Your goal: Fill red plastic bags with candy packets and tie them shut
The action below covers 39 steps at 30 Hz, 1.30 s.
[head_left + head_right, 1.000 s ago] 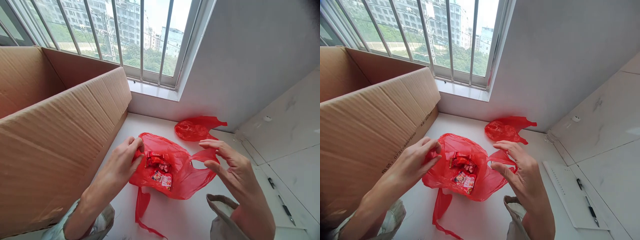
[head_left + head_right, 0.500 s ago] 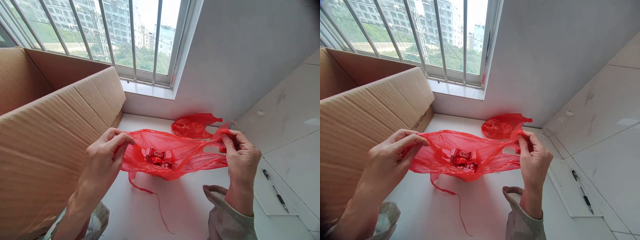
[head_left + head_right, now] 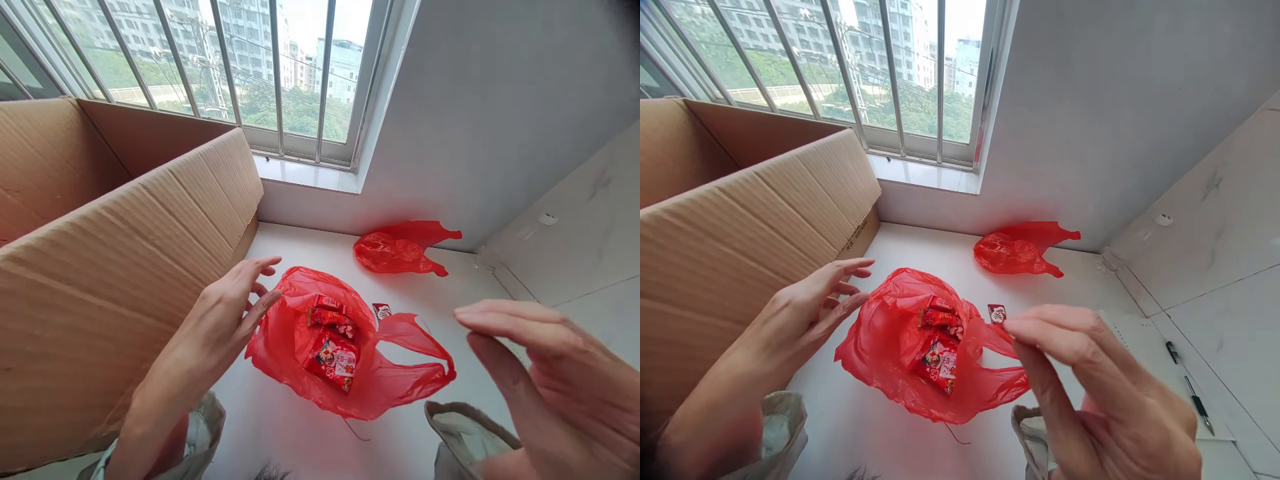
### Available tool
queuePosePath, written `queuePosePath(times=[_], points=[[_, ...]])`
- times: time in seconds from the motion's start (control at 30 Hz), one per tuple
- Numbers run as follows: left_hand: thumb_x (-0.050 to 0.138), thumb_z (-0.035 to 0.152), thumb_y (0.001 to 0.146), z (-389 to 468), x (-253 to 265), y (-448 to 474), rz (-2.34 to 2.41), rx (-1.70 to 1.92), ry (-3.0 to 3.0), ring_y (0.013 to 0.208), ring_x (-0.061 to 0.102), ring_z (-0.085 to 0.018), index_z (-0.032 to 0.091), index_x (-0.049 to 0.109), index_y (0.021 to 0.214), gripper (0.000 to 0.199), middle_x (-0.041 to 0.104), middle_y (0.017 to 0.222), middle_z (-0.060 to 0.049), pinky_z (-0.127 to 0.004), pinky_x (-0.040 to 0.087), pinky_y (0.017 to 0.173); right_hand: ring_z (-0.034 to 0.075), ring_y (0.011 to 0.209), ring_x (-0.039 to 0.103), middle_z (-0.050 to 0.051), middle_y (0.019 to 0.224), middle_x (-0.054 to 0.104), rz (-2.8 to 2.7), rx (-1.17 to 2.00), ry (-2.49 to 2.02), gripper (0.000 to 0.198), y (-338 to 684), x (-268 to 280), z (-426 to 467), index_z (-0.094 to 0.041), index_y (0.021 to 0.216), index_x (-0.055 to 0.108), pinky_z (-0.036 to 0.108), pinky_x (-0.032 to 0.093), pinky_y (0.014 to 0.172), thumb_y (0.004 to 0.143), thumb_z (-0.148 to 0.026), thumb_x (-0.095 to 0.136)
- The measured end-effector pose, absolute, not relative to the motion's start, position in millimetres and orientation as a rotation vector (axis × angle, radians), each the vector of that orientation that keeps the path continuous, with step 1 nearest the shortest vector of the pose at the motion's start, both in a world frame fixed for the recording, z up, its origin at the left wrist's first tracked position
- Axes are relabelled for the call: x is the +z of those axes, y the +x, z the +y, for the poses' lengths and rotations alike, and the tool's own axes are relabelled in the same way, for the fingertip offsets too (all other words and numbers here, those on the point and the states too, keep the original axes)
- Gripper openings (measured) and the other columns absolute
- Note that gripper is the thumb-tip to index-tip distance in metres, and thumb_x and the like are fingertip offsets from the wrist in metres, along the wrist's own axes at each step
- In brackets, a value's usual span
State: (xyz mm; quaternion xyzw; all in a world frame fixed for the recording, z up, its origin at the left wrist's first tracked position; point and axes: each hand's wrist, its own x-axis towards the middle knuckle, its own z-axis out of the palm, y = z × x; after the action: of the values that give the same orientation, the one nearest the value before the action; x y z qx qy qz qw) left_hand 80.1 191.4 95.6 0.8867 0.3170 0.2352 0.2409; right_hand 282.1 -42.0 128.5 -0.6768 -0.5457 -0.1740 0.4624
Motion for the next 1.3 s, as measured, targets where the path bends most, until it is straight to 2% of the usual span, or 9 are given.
queuePosePath(times=[0.17,0.4,0.53,0.73,0.9,1.0,1.07,1.17,1.3], points=[[0.031,0.066,0.096,182.3,79.4,80.5,0.959,0.406,2.544,0.122,0.055,-0.035,0.017,0.028,0.150,0.073,0.047,0.144,-0.017,-0.049,0.049,0.096,0.017,0.091,0.063,0.004,0.094,0.069,-1.704,-0.191,-1.462,0.027,253.4,126.0,-18.1,-0.020,0.102,0.067,0.026,0.051,0.079,0.088,-0.002,0.054],[0.031,0.028,0.100,169.3,75.3,100.1,0.909,0.229,2.641,0.085,0.063,-0.024,0.023,0.035,0.148,0.048,0.067,0.104,-0.008,-0.032,0.045,0.068,0.024,0.099,0.065,0.007,0.104,0.070,-1.974,0.402,-2.087,0.027,248.5,89.0,38.2,-0.019,0.103,0.069,0.038,0.054,0.085,0.093,-0.006,0.047],[0.027,0.018,0.097,171.9,80.1,96.3,0.888,0.223,2.666,0.064,0.055,-0.016,0.037,0.038,0.146,0.053,0.056,0.086,-0.001,-0.027,0.038,0.059,0.043,0.145,0.025,0.023,0.148,0.044,-1.747,0.219,-2.533,0.035,271.4,71.4,47.6,-0.013,0.118,0.065,0.064,0.026,0.113,0.084,-0.015,0.068],[0.027,0.016,0.100,171.1,87.7,81.0,0.732,0.100,2.590,0.062,0.056,-0.009,0.049,0.035,0.145,0.056,0.051,0.095,0.000,-0.021,0.044,0.063,0.044,0.147,-0.015,0.022,0.163,0.008,-1.624,-0.123,-2.605,0.075,298.7,57.2,44.2,-0.017,0.133,0.055,0.079,0.007,0.107,0.067,-0.036,0.085],[0.039,0.017,0.097,163.1,80.8,76.9,0.617,0.236,2.604,0.088,0.062,-0.020,0.037,0.059,0.129,0.042,0.057,0.114,-0.006,-0.029,0.052,0.074,0.045,0.149,-0.002,0.022,0.158,0.028,-1.762,-0.222,-2.465,0.037,288.3,57.9,38.9,-0.016,0.114,0.062,0.078,0.015,0.107,0.079,-0.018,0.073],[0.043,0.011,0.094,149.0,89.1,86.7,0.600,0.496,2.661,0.110,0.056,-0.027,0.027,0.066,0.110,0.032,0.054,0.128,-0.009,-0.038,0.051,0.089,0.038,0.145,0.028,0.019,0.143,0.051,-1.887,-0.180,-2.253,0.027,268.6,63.1,41.6,-0.016,0.107,0.064,0.064,0.029,0.111,0.087,-0.003,0.052],[0.040,0.005,0.094,139.7,96.7,96.7,0.516,0.447,2.664,0.106,0.057,-0.024,0.022,0.063,0.100,0.029,0.055,0.124,-0.009,-0.036,0.050,0.087,0.028,0.123,0.056,0.013,0.121,0.066,-1.967,-0.012,-2.094,0.028,255.2,62.2,44.9,-0.017,0.100,0.064,0.046,0.047,0.101,0.088,0.001,0.046],[0.038,-0.003,0.093,133.1,96.0,107.9,0.377,0.067,2.634,0.088,0.059,-0.019,0.017,0.058,0.091,0.029,0.061,0.103,-0.005,-0.031,0.049,0.075,0.021,0.083,0.064,0.006,0.091,0.069,-2.015,0.244,-2.105,0.022,246.2,47.0,48.4,-0.019,0.084,0.062,0.033,0.053,0.073,0.088,-0.001,0.049],[0.040,-0.006,0.086,138.1,68.6,109.3,0.381,-0.012,2.760,0.086,0.061,-0.022,0.017,0.060,0.094,0.031,0.064,0.099,-0.004,-0.035,0.046,0.078,0.027,0.090,0.066,0.013,0.103,0.068,-1.932,0.351,-2.395,0.024,259.1,14.7,49.5,-0.016,0.107,0.062,0.038,0.051,0.075,0.085,-0.008,0.058]])
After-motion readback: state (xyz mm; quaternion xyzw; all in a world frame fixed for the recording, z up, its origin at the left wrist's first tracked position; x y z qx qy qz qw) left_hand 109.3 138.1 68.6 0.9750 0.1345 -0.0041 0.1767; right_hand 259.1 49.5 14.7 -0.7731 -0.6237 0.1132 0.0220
